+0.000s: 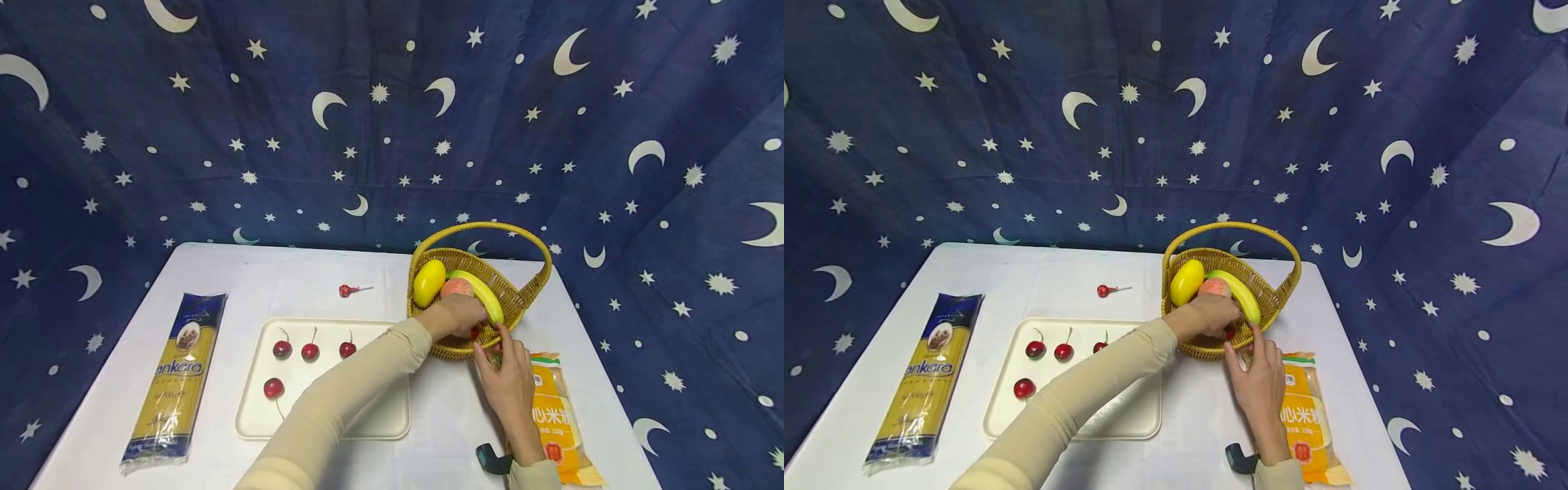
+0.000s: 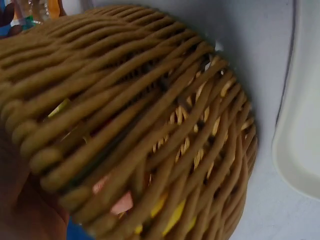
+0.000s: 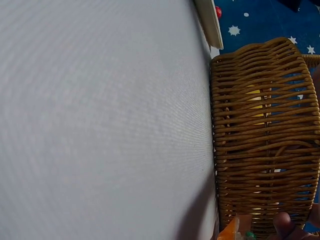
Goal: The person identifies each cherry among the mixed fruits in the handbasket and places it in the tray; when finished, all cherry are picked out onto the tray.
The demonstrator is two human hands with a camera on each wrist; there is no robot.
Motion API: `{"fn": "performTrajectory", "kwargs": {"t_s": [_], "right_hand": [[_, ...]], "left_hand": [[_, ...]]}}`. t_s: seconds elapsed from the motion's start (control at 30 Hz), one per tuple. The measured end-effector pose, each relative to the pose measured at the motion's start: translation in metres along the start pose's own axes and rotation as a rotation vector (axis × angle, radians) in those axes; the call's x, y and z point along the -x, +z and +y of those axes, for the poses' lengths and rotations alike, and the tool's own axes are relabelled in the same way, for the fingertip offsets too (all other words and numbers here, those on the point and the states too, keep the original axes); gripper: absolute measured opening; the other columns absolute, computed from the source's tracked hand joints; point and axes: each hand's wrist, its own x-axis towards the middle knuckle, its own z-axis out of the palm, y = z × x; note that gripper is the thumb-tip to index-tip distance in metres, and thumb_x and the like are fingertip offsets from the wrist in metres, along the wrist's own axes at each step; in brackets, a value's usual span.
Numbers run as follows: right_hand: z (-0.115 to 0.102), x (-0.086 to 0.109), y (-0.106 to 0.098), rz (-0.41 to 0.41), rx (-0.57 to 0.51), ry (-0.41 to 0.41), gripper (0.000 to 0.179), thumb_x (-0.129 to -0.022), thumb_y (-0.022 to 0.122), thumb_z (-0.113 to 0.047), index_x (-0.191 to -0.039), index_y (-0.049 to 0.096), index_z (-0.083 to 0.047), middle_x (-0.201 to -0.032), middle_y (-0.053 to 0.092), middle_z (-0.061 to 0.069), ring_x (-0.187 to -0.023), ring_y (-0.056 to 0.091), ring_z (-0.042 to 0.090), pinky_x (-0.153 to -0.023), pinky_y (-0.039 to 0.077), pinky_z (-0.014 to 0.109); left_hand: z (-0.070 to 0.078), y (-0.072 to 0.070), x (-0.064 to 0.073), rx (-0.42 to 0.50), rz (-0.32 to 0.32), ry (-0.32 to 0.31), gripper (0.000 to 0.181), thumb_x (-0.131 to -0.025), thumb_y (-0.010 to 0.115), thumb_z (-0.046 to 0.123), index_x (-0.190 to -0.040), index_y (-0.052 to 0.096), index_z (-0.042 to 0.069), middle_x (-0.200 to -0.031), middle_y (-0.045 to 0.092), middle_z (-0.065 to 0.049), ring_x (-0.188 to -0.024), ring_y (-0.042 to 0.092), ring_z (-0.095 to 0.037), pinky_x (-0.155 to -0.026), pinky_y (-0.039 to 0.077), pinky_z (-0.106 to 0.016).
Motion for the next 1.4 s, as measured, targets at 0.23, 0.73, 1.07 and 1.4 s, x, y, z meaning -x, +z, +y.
{"fn": "performTrajectory", "kwargs": {"t_s": [0.23, 0.73, 1.07, 1.4], "right_hand": [[-0.002, 0.0, 0.0, -0.001, 0.001, 0.003, 0.068, -0.096, 0.075, -0.041, -0.154, 0.052, -0.015, -0.11, 0.062, 0.017, -0.102, 0.057, 0.037, -0.077, 0.042, 0.046], [-0.002, 0.001, 0.001, 0.005, -0.007, -0.004, 0.068, -0.096, 0.075, -0.041, -0.155, 0.052, -0.015, -0.108, 0.062, 0.017, -0.097, 0.056, 0.036, -0.075, 0.04, 0.043], [-0.004, 0.002, 0.001, -0.01, -0.006, 0.009, 0.07, -0.097, 0.074, -0.043, -0.157, 0.05, -0.014, -0.109, 0.061, 0.017, -0.098, 0.053, 0.034, -0.076, 0.038, 0.042], [-0.003, 0.002, 0.001, -0.01, 0.003, 0.005, 0.07, -0.098, 0.074, -0.043, -0.156, 0.051, -0.013, -0.108, 0.061, 0.017, -0.096, 0.053, 0.033, -0.074, 0.036, 0.039]], "left_hand": [[0.006, 0.009, 0.0, -0.142, 0.002, 0.002, 0.008, -0.1, 0.074, 0.027, -0.106, 0.078, 0.031, -0.117, 0.078, 0.014, -0.105, 0.074, -0.006, -0.092, 0.062, -0.03], [-0.003, 0.001, 0.012, -0.09, 0.096, 0.021, 0.011, -0.1, 0.075, 0.032, -0.11, 0.072, 0.029, -0.111, 0.074, 0.014, -0.1, 0.069, -0.004, -0.089, 0.059, -0.026], [-0.013, -0.011, 0.037, -0.01, 0.255, 0.02, 0.031, -0.099, 0.075, 0.036, -0.129, 0.072, 0.026, -0.12, 0.073, 0.007, -0.106, 0.068, -0.008, -0.094, 0.058, -0.027], [-0.017, -0.022, 0.073, 0.131, 0.412, -0.02, 0.038, -0.099, 0.076, 0.041, -0.133, 0.07, 0.024, -0.128, 0.071, 0.006, -0.105, 0.07, -0.009, -0.084, 0.061, -0.026]]}}
